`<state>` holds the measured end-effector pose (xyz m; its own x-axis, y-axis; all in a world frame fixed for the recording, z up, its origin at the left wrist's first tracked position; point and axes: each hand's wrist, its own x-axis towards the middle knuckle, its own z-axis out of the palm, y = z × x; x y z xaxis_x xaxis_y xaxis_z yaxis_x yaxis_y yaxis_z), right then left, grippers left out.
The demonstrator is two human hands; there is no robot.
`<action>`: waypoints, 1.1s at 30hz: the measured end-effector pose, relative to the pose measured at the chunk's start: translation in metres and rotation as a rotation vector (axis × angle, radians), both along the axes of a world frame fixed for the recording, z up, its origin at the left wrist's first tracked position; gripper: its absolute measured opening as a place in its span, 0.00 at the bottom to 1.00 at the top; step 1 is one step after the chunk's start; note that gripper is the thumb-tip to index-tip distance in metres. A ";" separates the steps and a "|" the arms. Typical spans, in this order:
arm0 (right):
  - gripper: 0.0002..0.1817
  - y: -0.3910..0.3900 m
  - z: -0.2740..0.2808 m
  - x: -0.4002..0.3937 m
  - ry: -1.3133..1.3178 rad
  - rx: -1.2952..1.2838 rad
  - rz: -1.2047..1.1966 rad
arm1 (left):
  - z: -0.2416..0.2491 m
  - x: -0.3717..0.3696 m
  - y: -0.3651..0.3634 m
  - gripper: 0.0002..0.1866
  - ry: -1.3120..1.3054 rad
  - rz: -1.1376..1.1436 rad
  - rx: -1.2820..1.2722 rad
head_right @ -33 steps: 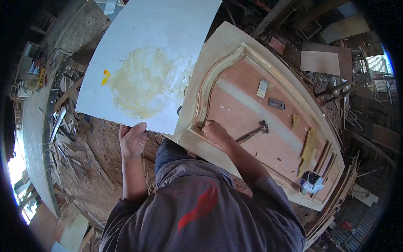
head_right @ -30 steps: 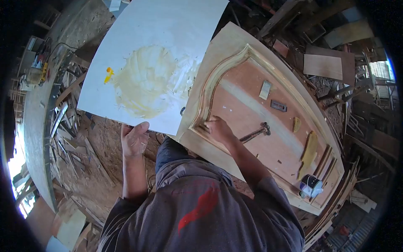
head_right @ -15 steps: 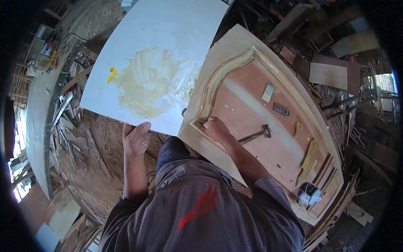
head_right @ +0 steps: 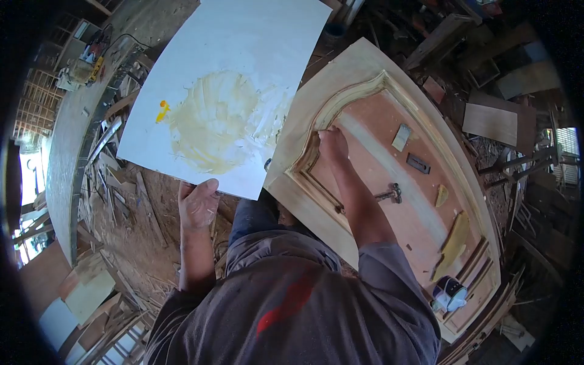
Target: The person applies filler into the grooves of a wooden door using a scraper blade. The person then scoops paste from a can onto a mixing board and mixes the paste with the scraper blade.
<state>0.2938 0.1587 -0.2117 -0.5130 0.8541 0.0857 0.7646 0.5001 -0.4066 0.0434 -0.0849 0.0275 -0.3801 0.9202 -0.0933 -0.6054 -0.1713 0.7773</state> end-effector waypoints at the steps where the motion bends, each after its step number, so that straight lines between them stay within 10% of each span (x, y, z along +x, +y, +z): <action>1: 0.07 0.000 -0.002 -0.001 -0.020 0.013 -0.010 | -0.002 -0.001 -0.001 0.29 0.001 0.001 -0.009; 27: 0.09 -0.113 -0.017 0.008 -0.171 -0.300 0.186 | -0.015 -0.041 -0.038 0.30 -0.104 -0.065 -0.002; 33: 0.12 -0.070 0.029 0.043 0.135 -0.363 -0.126 | -0.010 -0.043 -0.060 0.30 -0.097 -0.004 -0.034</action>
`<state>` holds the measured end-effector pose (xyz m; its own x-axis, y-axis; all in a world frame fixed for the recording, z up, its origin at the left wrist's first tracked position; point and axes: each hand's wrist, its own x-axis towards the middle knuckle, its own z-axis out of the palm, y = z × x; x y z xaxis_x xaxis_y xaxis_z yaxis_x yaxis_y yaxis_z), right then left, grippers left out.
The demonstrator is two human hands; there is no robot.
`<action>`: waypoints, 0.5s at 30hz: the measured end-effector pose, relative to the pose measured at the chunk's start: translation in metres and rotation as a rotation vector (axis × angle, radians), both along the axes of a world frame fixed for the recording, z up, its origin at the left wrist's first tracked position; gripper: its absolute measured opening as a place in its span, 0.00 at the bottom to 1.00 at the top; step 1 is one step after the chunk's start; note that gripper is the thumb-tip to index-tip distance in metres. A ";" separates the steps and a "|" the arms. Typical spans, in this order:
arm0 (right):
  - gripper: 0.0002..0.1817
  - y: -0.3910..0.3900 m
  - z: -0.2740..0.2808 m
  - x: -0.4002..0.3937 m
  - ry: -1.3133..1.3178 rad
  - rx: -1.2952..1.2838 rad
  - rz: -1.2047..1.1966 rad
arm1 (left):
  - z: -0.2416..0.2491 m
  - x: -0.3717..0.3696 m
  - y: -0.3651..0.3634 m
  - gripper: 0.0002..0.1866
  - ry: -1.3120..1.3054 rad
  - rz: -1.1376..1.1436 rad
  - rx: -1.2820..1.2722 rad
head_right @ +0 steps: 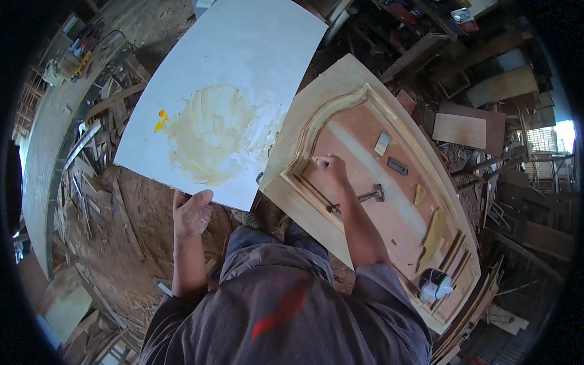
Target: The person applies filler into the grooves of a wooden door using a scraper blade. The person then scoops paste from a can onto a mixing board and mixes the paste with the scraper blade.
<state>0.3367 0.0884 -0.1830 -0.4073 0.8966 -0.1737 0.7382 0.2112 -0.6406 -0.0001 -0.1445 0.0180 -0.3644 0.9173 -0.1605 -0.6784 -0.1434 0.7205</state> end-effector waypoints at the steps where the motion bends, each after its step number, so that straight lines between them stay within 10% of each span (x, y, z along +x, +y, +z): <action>1: 0.11 0.014 0.002 0.001 -0.007 0.017 -0.024 | -0.001 0.001 -0.002 0.31 -0.007 0.013 -0.013; 15: 0.05 0.060 -0.043 -0.031 -0.295 0.408 0.375 | -0.015 0.047 -0.010 0.36 0.036 0.233 -0.017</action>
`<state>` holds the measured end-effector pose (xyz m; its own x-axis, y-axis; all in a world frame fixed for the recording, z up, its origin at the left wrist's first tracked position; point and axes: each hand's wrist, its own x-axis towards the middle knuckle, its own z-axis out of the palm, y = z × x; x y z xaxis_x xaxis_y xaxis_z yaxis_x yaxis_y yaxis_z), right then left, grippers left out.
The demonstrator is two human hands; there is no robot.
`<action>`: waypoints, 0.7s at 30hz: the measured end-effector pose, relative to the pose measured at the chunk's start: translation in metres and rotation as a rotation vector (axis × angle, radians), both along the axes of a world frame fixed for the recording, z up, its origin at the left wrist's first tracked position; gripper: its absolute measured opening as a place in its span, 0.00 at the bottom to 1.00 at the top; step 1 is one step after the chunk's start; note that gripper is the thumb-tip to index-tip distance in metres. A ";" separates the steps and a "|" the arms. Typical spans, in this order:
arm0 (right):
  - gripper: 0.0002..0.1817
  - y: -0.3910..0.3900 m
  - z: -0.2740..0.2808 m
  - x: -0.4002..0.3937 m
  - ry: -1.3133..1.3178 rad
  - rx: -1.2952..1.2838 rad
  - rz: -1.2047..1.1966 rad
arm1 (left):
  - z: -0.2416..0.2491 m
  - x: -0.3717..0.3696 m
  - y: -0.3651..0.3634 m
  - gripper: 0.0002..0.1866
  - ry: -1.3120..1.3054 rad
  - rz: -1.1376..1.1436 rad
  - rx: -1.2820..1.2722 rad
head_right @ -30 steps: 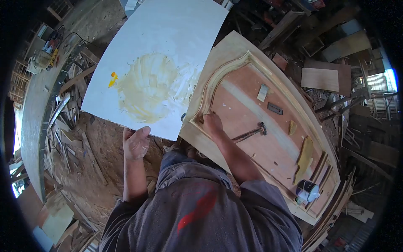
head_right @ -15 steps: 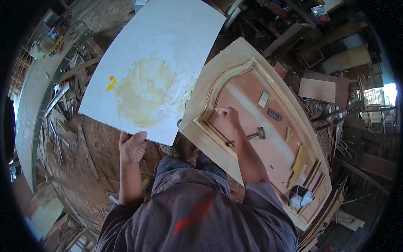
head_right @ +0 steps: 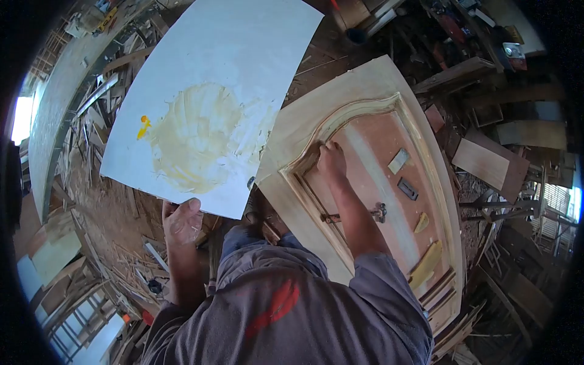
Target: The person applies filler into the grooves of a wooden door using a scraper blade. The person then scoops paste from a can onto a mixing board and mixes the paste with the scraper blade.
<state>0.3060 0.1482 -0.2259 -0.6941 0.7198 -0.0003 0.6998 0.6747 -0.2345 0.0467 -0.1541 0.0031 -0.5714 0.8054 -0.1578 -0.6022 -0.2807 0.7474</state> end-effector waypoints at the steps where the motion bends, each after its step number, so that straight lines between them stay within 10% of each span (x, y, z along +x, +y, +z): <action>1: 0.05 -0.004 0.000 0.003 -0.039 -0.020 0.035 | 0.003 0.002 0.001 0.37 -0.005 0.006 -0.009; 8: 0.05 0.002 0.068 -0.004 -0.112 -0.338 0.056 | 0.001 0.003 -0.007 0.38 0.006 0.048 -0.127; 21: 0.05 0.033 0.000 -0.016 0.185 -0.090 -0.133 | 0.014 0.005 -0.015 0.34 -0.047 0.112 -0.054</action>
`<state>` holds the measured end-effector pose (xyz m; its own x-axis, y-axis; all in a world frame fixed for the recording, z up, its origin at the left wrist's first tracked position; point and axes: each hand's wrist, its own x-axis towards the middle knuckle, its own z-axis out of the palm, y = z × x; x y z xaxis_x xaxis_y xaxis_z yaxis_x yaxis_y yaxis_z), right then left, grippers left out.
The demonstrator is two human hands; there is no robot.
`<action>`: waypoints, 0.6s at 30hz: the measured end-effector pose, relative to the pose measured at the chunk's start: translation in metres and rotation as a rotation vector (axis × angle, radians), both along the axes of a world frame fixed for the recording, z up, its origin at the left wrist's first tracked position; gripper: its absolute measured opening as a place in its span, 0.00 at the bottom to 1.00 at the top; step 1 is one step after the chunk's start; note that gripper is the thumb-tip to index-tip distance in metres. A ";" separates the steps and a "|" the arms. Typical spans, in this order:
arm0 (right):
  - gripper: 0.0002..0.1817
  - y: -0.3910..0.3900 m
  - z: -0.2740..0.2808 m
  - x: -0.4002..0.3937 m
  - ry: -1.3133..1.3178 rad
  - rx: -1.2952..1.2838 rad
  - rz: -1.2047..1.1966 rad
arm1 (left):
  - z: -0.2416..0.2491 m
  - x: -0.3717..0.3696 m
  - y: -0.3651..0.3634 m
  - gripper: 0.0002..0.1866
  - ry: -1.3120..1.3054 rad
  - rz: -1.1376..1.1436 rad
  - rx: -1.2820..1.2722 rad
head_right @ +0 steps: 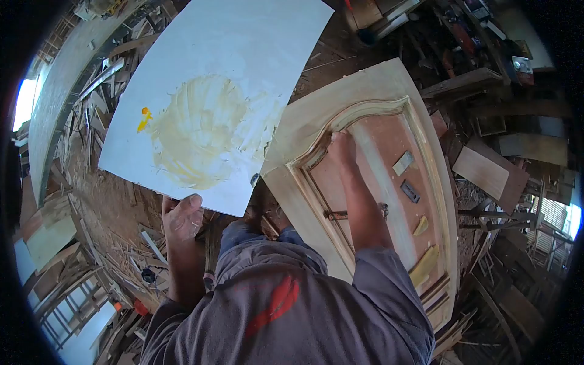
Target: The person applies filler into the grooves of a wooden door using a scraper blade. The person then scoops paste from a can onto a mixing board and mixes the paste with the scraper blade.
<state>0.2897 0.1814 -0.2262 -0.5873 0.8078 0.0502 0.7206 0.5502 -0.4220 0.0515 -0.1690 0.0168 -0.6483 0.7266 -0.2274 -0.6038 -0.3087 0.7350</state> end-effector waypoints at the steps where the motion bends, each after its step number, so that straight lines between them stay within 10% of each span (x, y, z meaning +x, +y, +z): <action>1: 0.04 -0.008 0.002 -0.001 -0.020 -0.015 -0.001 | -0.001 -0.001 0.000 0.34 -0.002 -0.001 0.008; 12: 0.08 -0.086 0.018 0.014 -0.022 -0.283 0.059 | -0.002 -0.011 0.004 0.34 0.004 -0.079 0.060; 18: 0.09 -0.007 0.010 0.022 0.132 -0.160 -0.023 | -0.002 -0.008 -0.002 0.33 -0.004 -0.044 0.035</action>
<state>0.3115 0.1741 -0.2159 -0.5656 0.8247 -0.0042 0.6648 0.4529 -0.5941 0.0440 -0.1714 0.0149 -0.6149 0.7618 -0.2038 -0.6205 -0.3079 0.7213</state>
